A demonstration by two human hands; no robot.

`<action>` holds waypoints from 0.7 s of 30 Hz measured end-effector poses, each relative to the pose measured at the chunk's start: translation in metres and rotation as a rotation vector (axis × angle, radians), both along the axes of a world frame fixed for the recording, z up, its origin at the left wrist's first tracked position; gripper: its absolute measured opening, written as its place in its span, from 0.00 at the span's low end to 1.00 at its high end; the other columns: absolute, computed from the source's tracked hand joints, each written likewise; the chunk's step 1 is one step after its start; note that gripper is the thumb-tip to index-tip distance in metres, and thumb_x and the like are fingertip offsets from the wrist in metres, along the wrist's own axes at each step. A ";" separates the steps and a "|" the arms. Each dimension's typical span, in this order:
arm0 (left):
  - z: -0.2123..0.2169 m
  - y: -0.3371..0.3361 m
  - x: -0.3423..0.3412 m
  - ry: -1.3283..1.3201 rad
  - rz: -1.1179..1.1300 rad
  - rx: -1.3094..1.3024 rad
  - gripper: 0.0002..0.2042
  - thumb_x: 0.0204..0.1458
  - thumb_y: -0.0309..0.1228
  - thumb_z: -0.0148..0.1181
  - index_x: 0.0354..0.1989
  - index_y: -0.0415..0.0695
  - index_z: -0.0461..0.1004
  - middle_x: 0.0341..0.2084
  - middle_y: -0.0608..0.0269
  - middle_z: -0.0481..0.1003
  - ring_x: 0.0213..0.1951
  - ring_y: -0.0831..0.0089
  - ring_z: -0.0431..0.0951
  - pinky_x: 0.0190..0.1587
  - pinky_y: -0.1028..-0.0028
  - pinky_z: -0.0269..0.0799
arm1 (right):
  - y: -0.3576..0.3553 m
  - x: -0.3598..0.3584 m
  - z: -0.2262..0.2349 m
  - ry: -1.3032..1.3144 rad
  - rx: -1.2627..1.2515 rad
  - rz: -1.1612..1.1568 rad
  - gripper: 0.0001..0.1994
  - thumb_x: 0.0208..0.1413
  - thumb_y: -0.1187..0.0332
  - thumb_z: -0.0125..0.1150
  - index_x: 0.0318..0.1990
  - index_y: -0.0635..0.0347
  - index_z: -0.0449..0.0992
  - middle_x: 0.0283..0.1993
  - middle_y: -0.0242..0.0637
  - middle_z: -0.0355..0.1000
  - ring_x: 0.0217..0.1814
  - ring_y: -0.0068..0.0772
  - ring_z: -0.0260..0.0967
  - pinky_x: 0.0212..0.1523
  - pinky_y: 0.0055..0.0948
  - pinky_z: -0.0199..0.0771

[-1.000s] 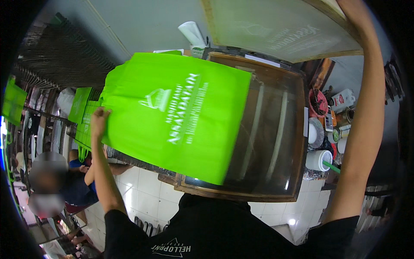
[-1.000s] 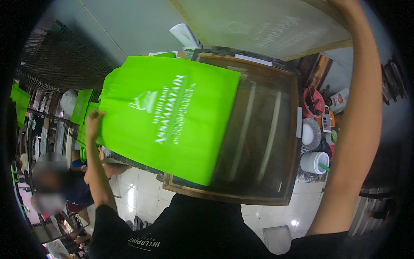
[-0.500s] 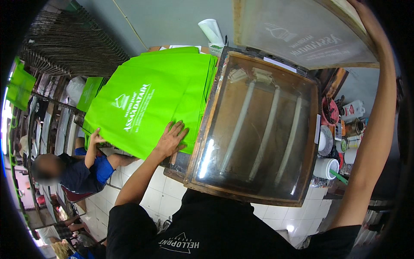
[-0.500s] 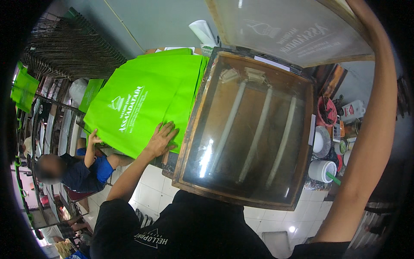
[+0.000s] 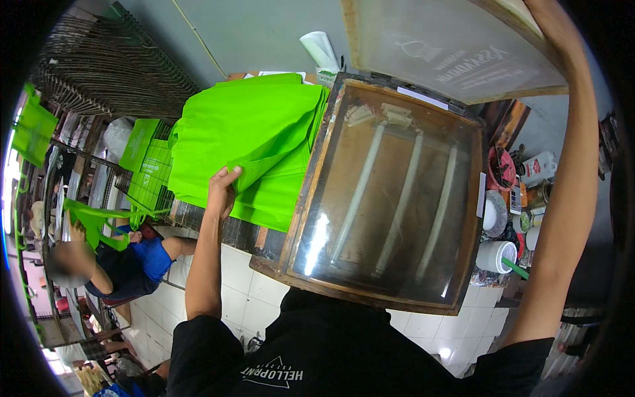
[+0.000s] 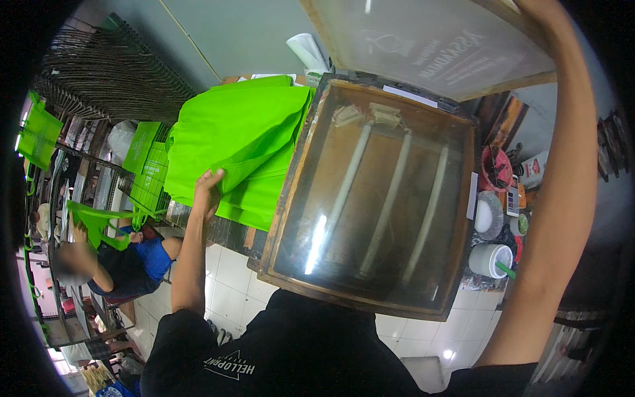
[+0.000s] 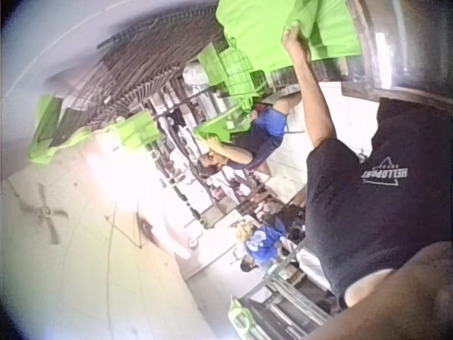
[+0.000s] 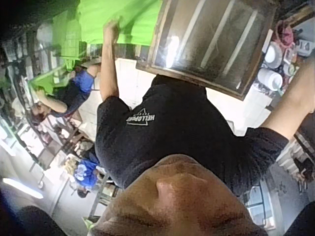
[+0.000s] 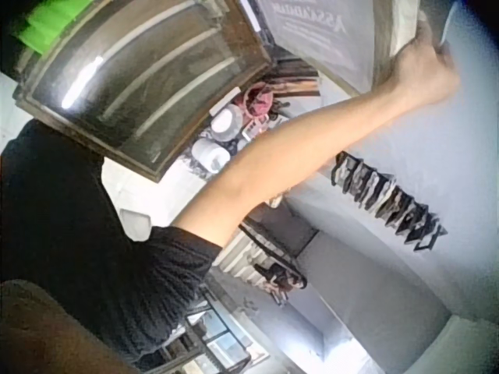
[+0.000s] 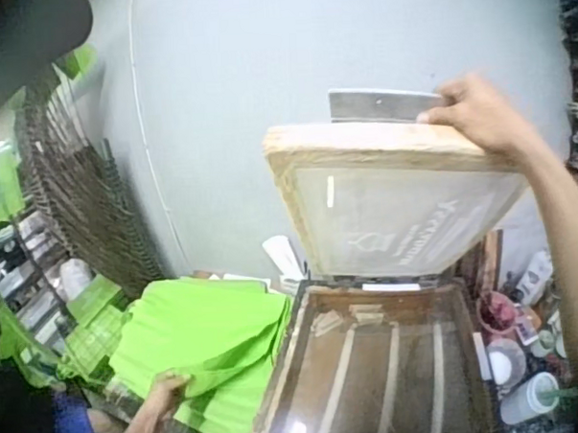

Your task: The person places a green bag onto a printing surface, lowers a printing frame, and uses a squeegee to apply white ink, then removes the bag and repeats the process with other bags before adding more ink to the frame from a tub using a spatula.

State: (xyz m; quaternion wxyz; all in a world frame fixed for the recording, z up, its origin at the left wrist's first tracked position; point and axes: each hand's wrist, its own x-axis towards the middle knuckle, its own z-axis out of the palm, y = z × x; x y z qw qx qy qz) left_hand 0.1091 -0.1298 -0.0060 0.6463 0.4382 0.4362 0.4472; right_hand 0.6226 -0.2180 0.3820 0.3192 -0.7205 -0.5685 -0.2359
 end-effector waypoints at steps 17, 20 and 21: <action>-0.009 -0.257 0.280 0.531 -1.146 1.077 0.18 0.64 0.46 0.55 0.50 0.48 0.82 0.70 0.53 0.64 0.75 0.61 0.54 0.77 0.48 0.38 | 0.004 0.041 -0.009 -0.131 0.071 0.138 0.24 0.53 0.52 0.70 0.44 0.68 0.84 0.43 0.56 0.81 0.43 0.51 0.80 0.49 0.46 0.78; -0.013 -0.262 0.318 0.503 -1.155 0.885 0.22 0.64 0.46 0.54 0.60 0.46 0.75 0.65 0.50 0.68 0.70 0.56 0.62 0.72 0.50 0.54 | 0.004 0.029 -0.004 -0.113 0.006 0.147 0.23 0.52 0.52 0.70 0.43 0.68 0.84 0.44 0.57 0.81 0.45 0.53 0.80 0.50 0.46 0.78; -0.016 -0.254 0.335 0.493 -1.151 0.778 0.22 0.63 0.44 0.56 0.61 0.46 0.74 0.63 0.49 0.70 0.68 0.54 0.65 0.71 0.51 0.57 | 0.004 0.029 -0.003 -0.156 0.001 0.143 0.23 0.52 0.52 0.70 0.43 0.68 0.85 0.43 0.57 0.81 0.45 0.54 0.80 0.49 0.46 0.77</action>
